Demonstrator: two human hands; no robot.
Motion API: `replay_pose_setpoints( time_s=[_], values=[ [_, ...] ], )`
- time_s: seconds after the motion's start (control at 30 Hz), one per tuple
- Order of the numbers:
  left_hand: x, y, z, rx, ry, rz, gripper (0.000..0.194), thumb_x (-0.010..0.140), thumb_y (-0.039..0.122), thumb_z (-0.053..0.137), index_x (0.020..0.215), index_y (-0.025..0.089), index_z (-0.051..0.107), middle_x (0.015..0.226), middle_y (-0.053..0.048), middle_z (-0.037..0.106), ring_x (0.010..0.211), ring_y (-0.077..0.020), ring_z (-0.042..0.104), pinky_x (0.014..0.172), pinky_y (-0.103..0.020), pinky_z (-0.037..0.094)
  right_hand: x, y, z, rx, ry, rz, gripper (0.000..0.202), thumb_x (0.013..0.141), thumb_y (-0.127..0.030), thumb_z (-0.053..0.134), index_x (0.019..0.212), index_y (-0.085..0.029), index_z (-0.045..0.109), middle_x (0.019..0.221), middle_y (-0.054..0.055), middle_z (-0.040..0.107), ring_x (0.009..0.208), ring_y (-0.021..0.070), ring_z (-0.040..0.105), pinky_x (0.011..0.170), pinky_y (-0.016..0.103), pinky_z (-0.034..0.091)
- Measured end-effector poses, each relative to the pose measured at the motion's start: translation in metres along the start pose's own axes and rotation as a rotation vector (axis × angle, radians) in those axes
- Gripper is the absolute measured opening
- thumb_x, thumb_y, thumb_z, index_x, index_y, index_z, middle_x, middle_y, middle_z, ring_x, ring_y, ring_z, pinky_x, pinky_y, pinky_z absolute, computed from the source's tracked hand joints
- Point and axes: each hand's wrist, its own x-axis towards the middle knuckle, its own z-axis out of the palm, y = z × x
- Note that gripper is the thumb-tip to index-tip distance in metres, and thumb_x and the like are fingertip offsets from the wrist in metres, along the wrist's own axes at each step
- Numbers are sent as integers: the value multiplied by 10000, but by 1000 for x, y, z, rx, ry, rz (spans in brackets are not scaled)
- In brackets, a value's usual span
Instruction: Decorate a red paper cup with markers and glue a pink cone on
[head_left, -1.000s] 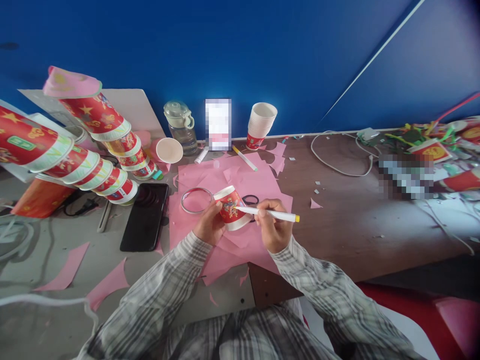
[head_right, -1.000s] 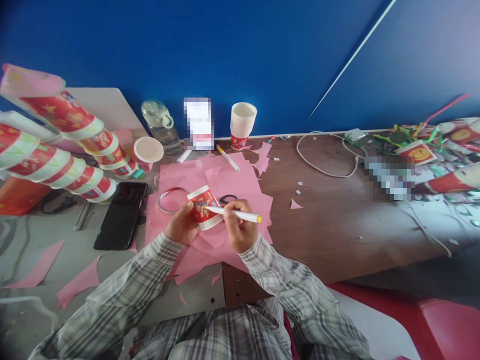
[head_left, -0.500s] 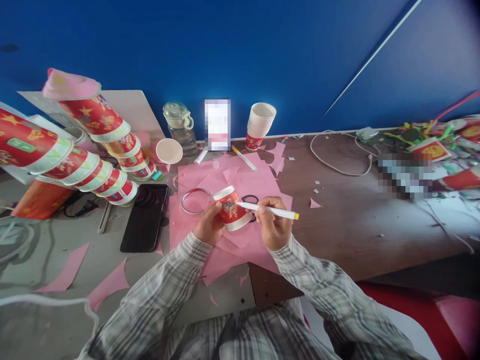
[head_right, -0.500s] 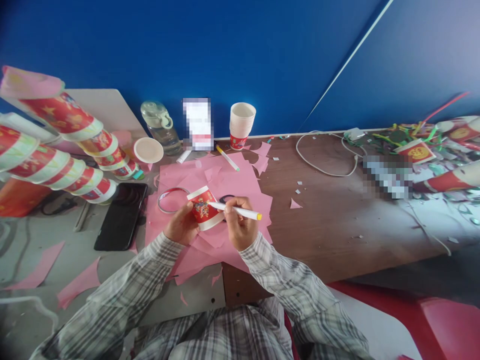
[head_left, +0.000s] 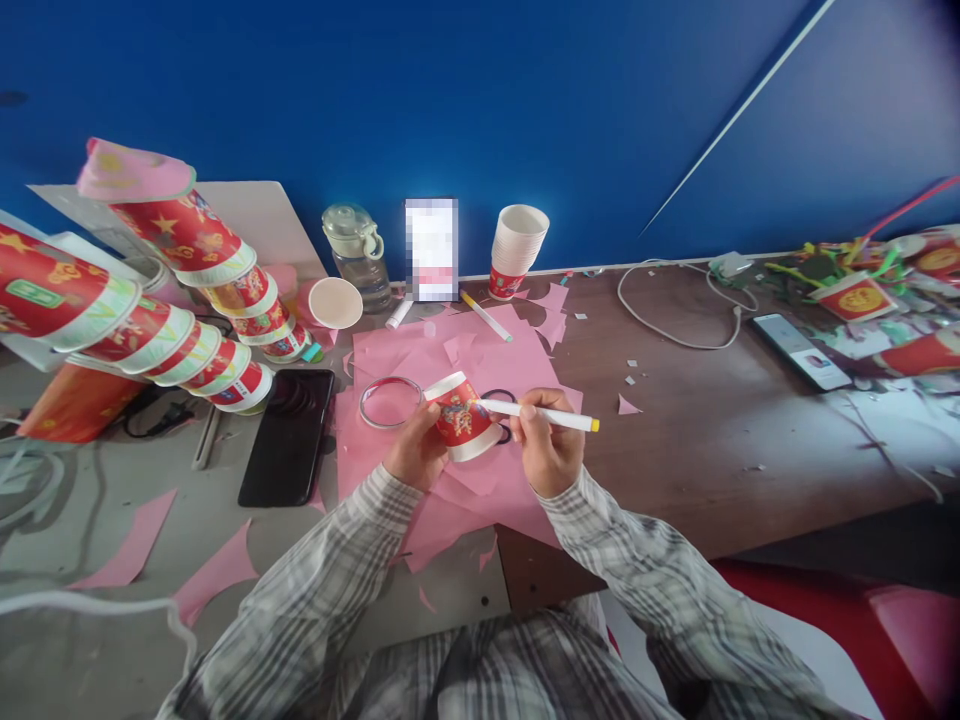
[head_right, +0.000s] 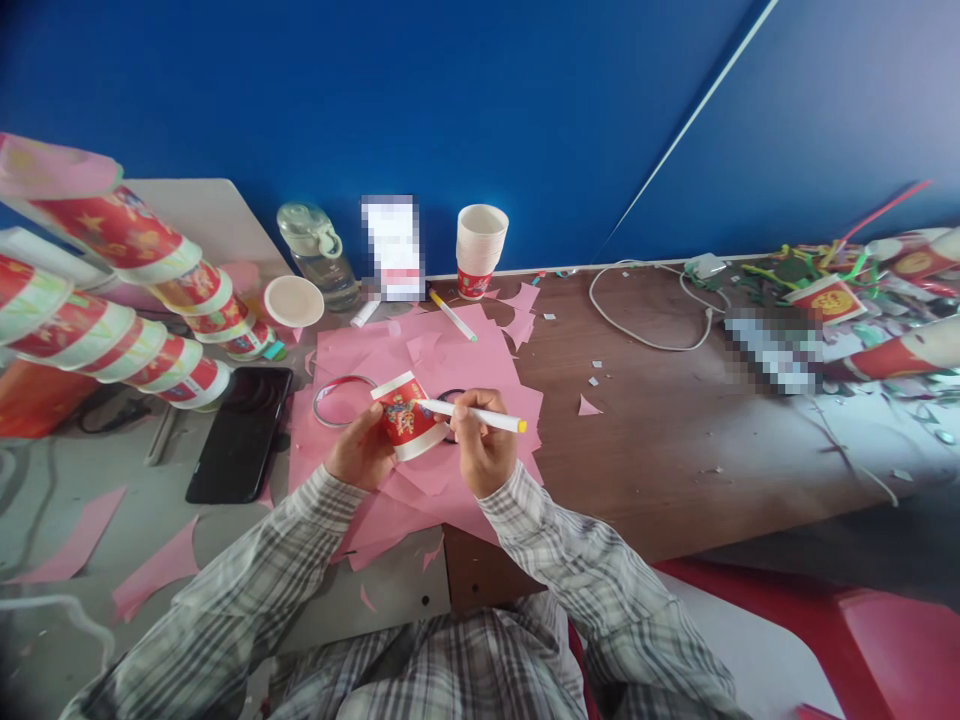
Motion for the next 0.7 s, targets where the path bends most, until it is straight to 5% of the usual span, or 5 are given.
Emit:
replay_pose_setpoints(
  time_s=[0.33, 0.7],
  values=[
    [2, -2, -5, -23, 14, 6, 416, 652, 353, 646, 973, 99, 574, 914, -121, 675, 889, -294, 613, 859, -458, 484, -2, -3, -4, -69, -31, 27, 114, 813, -302, 515, 793, -191, 526, 520, -63, 466, 423, 90, 418, 407, 215, 354],
    [1, -1, -4, -36, 1, 1, 431, 643, 369, 635, 976, 101, 575, 911, -131, 675, 952, -332, 586, 899, -505, 445, 1, 3, -2, 79, 13, 98, 148, 822, -356, 514, 829, -208, 528, 503, -73, 457, 430, 97, 422, 434, 228, 380]
  ],
)
